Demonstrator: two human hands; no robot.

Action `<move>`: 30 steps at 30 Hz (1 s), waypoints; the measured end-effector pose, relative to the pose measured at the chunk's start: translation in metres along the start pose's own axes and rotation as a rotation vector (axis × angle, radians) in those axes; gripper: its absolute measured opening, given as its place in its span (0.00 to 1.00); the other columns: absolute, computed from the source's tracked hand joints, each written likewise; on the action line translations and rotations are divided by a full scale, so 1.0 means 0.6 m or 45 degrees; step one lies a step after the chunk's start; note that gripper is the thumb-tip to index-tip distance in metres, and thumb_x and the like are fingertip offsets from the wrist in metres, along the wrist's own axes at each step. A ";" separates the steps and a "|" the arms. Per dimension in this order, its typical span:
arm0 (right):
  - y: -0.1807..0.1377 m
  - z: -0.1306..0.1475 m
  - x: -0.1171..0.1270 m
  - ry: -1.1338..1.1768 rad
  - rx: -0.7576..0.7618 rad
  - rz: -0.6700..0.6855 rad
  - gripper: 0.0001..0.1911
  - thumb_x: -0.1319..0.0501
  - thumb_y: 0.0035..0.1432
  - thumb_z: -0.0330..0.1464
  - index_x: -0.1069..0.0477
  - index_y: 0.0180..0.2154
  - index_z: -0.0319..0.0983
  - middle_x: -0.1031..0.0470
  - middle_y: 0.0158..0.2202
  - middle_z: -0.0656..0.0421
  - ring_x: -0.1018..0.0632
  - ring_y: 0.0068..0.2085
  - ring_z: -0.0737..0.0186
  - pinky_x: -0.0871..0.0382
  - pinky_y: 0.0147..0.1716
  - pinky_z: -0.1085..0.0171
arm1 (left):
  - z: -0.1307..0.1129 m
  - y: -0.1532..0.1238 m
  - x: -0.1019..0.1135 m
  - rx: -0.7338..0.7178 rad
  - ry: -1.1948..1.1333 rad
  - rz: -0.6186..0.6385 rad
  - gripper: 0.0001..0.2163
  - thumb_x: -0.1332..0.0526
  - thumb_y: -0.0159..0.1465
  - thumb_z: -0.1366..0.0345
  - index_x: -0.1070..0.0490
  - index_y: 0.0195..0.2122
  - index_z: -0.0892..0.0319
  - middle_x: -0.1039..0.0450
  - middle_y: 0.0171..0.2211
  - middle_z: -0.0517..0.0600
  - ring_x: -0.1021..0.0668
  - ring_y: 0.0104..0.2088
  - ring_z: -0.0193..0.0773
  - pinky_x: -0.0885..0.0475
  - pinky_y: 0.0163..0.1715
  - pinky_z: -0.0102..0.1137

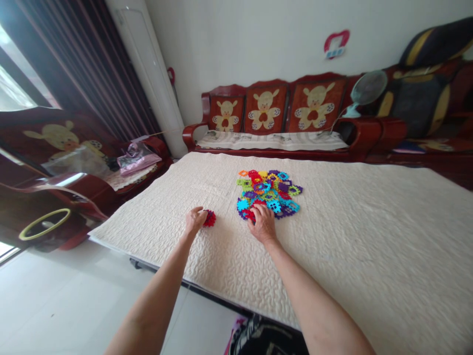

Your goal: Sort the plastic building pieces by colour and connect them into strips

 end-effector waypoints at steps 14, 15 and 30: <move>-0.005 0.007 0.017 -0.045 0.066 0.165 0.21 0.41 0.59 0.36 0.29 0.53 0.36 0.32 0.60 0.46 0.36 0.60 0.46 0.49 0.59 0.49 | -0.022 -0.067 -0.040 -0.226 0.423 0.032 0.29 0.44 0.64 0.56 0.41 0.66 0.60 0.31 0.53 0.64 0.30 0.55 0.55 0.39 0.56 0.44; -0.010 0.008 0.025 -0.056 0.098 0.183 0.23 0.41 0.59 0.37 0.30 0.55 0.35 0.33 0.62 0.46 0.37 0.61 0.46 0.50 0.60 0.48 | -0.023 -0.068 -0.042 -0.231 0.432 0.025 0.29 0.45 0.65 0.56 0.41 0.66 0.60 0.32 0.53 0.65 0.31 0.55 0.55 0.39 0.56 0.44; -0.161 -0.145 0.213 -0.432 -0.394 0.038 0.22 0.46 0.61 0.34 0.31 0.55 0.35 0.32 0.58 0.43 0.36 0.59 0.45 0.45 0.55 0.47 | -0.046 -0.031 -0.028 -0.252 0.487 0.101 0.25 0.41 0.60 0.52 0.30 0.57 0.57 0.30 0.53 0.64 0.27 0.54 0.57 0.31 0.47 0.42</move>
Point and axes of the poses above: each hand's wrist, its own y-axis towards the middle knuckle, its own x-axis out of the back of the hand, z = x × y, the point moved 1 cm from there along y, towards the middle knuckle
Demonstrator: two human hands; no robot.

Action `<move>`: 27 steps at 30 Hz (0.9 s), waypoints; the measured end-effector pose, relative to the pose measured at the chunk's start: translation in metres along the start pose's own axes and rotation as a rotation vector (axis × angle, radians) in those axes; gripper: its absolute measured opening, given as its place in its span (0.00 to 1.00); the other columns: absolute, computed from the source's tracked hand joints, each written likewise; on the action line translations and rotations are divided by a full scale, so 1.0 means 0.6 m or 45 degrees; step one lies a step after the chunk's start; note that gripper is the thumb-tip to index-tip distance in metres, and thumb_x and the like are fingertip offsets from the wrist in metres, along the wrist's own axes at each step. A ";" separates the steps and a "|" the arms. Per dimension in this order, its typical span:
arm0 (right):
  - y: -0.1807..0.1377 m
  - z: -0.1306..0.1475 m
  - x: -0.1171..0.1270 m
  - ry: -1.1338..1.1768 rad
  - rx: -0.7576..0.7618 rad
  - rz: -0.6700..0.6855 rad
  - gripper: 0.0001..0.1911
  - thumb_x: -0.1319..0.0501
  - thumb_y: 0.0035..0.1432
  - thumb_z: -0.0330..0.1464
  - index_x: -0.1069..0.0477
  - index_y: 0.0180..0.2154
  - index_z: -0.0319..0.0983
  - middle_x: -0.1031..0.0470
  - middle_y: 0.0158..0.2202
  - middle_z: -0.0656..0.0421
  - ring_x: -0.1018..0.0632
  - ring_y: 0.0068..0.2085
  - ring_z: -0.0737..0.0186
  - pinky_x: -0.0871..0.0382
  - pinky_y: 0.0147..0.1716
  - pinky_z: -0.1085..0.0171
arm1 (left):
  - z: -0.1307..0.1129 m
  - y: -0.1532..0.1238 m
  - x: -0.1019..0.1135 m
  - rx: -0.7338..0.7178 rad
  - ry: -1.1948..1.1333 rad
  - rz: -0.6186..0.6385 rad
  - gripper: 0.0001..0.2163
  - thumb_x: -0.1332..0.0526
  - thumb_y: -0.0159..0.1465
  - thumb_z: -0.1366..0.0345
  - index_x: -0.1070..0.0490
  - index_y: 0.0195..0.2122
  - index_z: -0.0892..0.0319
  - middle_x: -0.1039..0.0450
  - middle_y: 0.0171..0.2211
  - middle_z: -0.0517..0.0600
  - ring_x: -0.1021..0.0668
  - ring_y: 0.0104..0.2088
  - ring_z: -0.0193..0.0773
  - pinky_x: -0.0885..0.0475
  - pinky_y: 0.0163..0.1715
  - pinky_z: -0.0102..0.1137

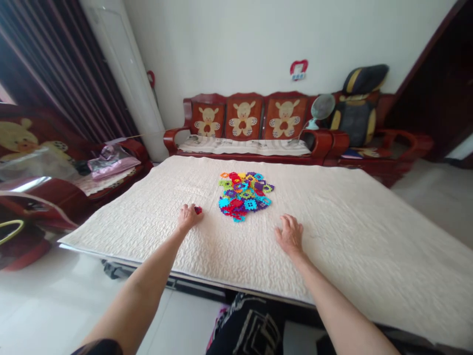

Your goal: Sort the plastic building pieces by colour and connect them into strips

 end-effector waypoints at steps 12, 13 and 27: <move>0.020 -0.109 0.037 -0.137 -0.535 0.105 0.17 0.49 0.62 0.34 0.26 0.48 0.39 0.29 0.53 0.46 0.33 0.55 0.46 0.44 0.53 0.46 | -0.002 0.008 -0.049 -0.124 -0.005 -0.183 0.28 0.48 0.65 0.52 0.35 0.62 0.61 0.27 0.48 0.64 0.27 0.52 0.54 0.36 0.55 0.44; 0.019 -0.110 0.036 -0.133 -0.529 0.087 0.17 0.49 0.62 0.34 0.26 0.48 0.40 0.29 0.52 0.46 0.33 0.55 0.45 0.44 0.52 0.46 | 0.002 0.010 -0.052 -0.110 -0.039 -0.212 0.28 0.48 0.64 0.52 0.35 0.61 0.61 0.27 0.48 0.63 0.27 0.51 0.54 0.36 0.55 0.44; 0.018 -0.111 0.036 -0.121 -0.529 0.043 0.17 0.47 0.61 0.34 0.26 0.47 0.38 0.27 0.53 0.46 0.32 0.55 0.45 0.43 0.49 0.49 | -0.294 -0.098 -0.077 -0.763 -0.470 -0.210 0.23 0.36 0.59 0.58 0.29 0.56 0.55 0.25 0.46 0.57 0.26 0.49 0.49 0.32 0.55 0.42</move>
Point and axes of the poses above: each hand's wrist, its own y-axis towards the middle knuckle, its own x-axis out of the back of the hand, z = x × y, the point moved 1 cm from there along y, towards the middle knuckle
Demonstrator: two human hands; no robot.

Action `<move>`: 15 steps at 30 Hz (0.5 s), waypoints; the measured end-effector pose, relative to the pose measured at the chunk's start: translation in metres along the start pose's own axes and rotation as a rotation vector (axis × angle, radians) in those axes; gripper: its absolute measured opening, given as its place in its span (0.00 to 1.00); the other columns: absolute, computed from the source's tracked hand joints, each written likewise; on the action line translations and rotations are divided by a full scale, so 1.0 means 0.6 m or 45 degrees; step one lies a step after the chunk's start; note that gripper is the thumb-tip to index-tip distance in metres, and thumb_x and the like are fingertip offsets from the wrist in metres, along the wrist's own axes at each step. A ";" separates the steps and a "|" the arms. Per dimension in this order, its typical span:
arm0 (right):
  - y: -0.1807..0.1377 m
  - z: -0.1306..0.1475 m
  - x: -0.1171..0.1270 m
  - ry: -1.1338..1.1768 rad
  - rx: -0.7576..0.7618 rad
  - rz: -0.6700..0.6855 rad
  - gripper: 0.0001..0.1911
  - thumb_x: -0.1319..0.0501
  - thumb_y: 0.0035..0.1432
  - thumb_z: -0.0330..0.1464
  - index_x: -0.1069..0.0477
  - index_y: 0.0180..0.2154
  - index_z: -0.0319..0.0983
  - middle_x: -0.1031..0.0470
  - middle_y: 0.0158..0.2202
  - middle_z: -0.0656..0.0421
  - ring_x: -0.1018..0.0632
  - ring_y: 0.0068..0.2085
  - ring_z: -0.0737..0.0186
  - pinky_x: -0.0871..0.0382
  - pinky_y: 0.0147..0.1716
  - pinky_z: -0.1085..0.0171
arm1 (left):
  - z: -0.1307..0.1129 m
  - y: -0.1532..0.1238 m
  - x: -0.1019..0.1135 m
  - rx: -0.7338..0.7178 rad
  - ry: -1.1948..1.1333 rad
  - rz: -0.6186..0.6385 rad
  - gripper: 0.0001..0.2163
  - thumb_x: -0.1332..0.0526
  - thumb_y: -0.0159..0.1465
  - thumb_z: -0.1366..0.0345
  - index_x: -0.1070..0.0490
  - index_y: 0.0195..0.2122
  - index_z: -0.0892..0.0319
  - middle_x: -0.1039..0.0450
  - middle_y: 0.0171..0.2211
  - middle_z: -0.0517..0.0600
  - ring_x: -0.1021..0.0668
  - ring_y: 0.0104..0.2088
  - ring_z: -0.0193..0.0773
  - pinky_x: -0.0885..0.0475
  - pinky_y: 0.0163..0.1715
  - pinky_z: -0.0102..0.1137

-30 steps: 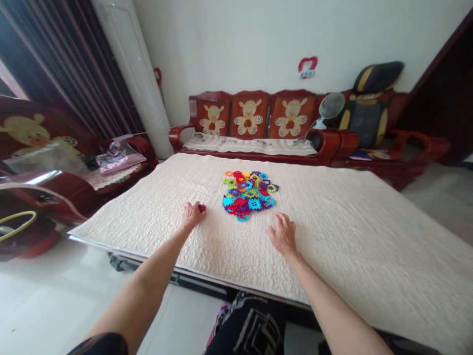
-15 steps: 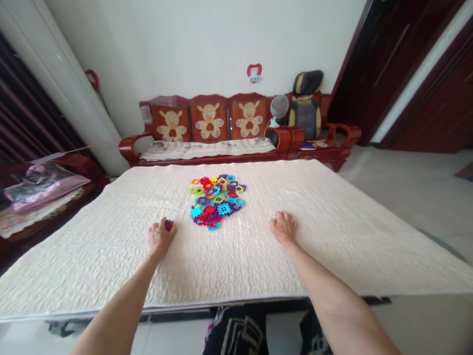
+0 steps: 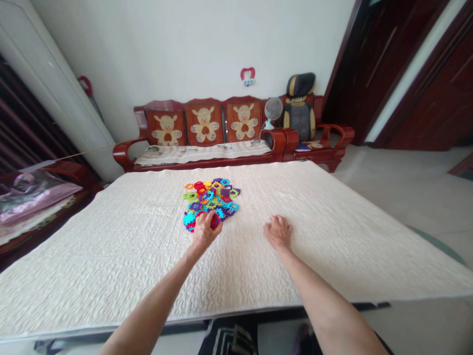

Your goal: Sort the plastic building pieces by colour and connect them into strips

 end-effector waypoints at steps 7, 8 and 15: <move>0.004 -0.014 -0.018 -0.005 0.074 -0.130 0.14 0.47 0.61 0.32 0.25 0.44 0.41 0.26 0.50 0.47 0.30 0.52 0.46 0.42 0.47 0.50 | -0.085 0.006 -0.140 -0.214 -0.117 0.105 0.24 0.36 0.58 0.61 0.29 0.58 0.52 0.25 0.45 0.57 0.25 0.48 0.49 0.28 0.53 0.44; 0.004 -0.015 -0.020 -0.003 0.081 -0.149 0.14 0.47 0.60 0.32 0.25 0.44 0.42 0.25 0.50 0.48 0.29 0.52 0.46 0.42 0.46 0.51 | -0.086 0.012 -0.152 -0.217 -0.104 0.115 0.24 0.36 0.59 0.61 0.29 0.58 0.52 0.26 0.45 0.57 0.25 0.48 0.50 0.28 0.52 0.45; 0.003 -0.020 -0.024 -0.043 0.056 -0.144 0.14 0.46 0.62 0.30 0.25 0.45 0.42 0.25 0.51 0.48 0.28 0.53 0.47 0.40 0.46 0.51 | -0.055 0.022 -0.175 -0.135 -0.025 0.136 0.24 0.36 0.59 0.59 0.29 0.58 0.53 0.27 0.45 0.57 0.26 0.47 0.50 0.28 0.51 0.43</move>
Point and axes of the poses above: each hand's wrist, its own y-axis towards the middle knuckle, its own x-axis out of the back of the hand, z = x × y, the point moved 1 cm from there along y, towards the middle knuckle
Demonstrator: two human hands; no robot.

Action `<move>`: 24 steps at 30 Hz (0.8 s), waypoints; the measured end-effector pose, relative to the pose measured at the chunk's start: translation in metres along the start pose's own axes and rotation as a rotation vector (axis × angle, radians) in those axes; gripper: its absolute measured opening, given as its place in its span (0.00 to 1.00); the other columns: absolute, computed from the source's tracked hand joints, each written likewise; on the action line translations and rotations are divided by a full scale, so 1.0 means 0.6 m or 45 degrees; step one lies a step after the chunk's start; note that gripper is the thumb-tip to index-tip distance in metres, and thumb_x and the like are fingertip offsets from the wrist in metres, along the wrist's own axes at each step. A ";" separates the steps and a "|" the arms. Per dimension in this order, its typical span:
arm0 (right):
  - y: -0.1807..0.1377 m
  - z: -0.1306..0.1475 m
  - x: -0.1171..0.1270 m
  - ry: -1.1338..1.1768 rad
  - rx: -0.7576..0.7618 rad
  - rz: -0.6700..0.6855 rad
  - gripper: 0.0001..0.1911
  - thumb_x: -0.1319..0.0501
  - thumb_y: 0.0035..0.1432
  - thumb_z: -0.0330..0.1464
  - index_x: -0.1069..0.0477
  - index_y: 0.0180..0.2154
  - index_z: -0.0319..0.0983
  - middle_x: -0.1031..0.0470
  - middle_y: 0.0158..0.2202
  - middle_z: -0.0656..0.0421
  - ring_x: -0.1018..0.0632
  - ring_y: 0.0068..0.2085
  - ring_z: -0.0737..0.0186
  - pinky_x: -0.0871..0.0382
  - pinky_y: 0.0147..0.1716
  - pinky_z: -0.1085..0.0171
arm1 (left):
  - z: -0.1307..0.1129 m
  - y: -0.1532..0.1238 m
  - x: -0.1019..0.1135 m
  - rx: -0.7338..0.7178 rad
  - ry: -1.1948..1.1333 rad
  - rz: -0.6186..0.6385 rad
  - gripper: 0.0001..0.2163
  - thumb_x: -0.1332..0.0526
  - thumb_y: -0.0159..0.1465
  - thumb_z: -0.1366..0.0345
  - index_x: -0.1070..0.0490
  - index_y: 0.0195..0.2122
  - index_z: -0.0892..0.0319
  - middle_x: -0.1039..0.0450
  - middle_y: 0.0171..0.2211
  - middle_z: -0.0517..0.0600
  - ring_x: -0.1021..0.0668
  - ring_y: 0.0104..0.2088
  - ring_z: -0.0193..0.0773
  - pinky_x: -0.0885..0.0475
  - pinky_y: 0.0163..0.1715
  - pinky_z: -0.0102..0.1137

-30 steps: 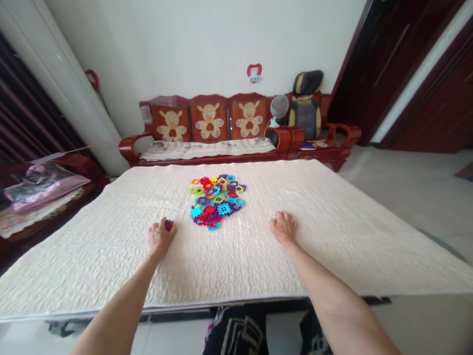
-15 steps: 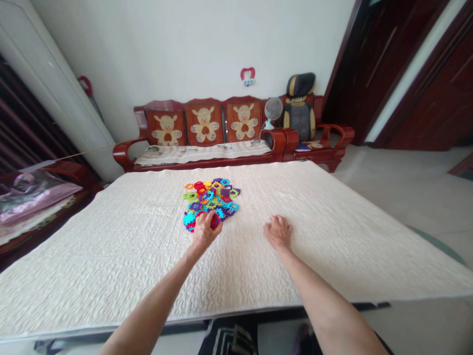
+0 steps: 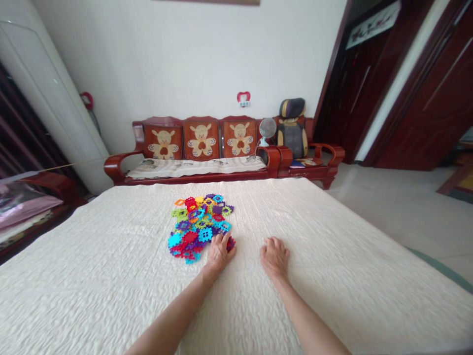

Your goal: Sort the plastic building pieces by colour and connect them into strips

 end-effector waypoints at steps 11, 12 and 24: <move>0.023 0.041 -0.035 0.644 0.284 0.266 0.18 0.51 0.66 0.32 0.26 0.49 0.41 0.18 0.44 0.55 0.20 0.45 0.57 0.29 0.47 0.61 | -0.015 0.021 -0.021 -0.068 -0.120 -0.113 0.29 0.35 0.60 0.60 0.35 0.62 0.57 0.27 0.46 0.59 0.25 0.48 0.51 0.29 0.53 0.46; 0.029 0.044 -0.038 0.605 0.277 0.241 0.18 0.52 0.66 0.31 0.25 0.47 0.41 0.18 0.43 0.54 0.20 0.46 0.57 0.30 0.48 0.61 | -0.013 0.023 -0.021 -0.080 -0.115 -0.118 0.29 0.35 0.60 0.60 0.36 0.63 0.58 0.27 0.46 0.59 0.25 0.48 0.51 0.29 0.53 0.46; 0.184 -0.049 -0.046 0.200 -0.026 0.142 0.18 0.51 0.65 0.31 0.23 0.44 0.36 0.19 0.43 0.49 0.20 0.42 0.58 0.35 0.42 0.66 | 0.007 0.079 -0.029 -0.280 0.025 -0.216 0.27 0.35 0.61 0.60 0.37 0.61 0.58 0.28 0.48 0.58 0.26 0.47 0.49 0.28 0.50 0.46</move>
Point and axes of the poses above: each hand's wrist, its own y-axis towards the middle knuckle, its own x-axis out of the back of the hand, z = x × y, the point moved 1 cm from there along y, towards the middle knuckle
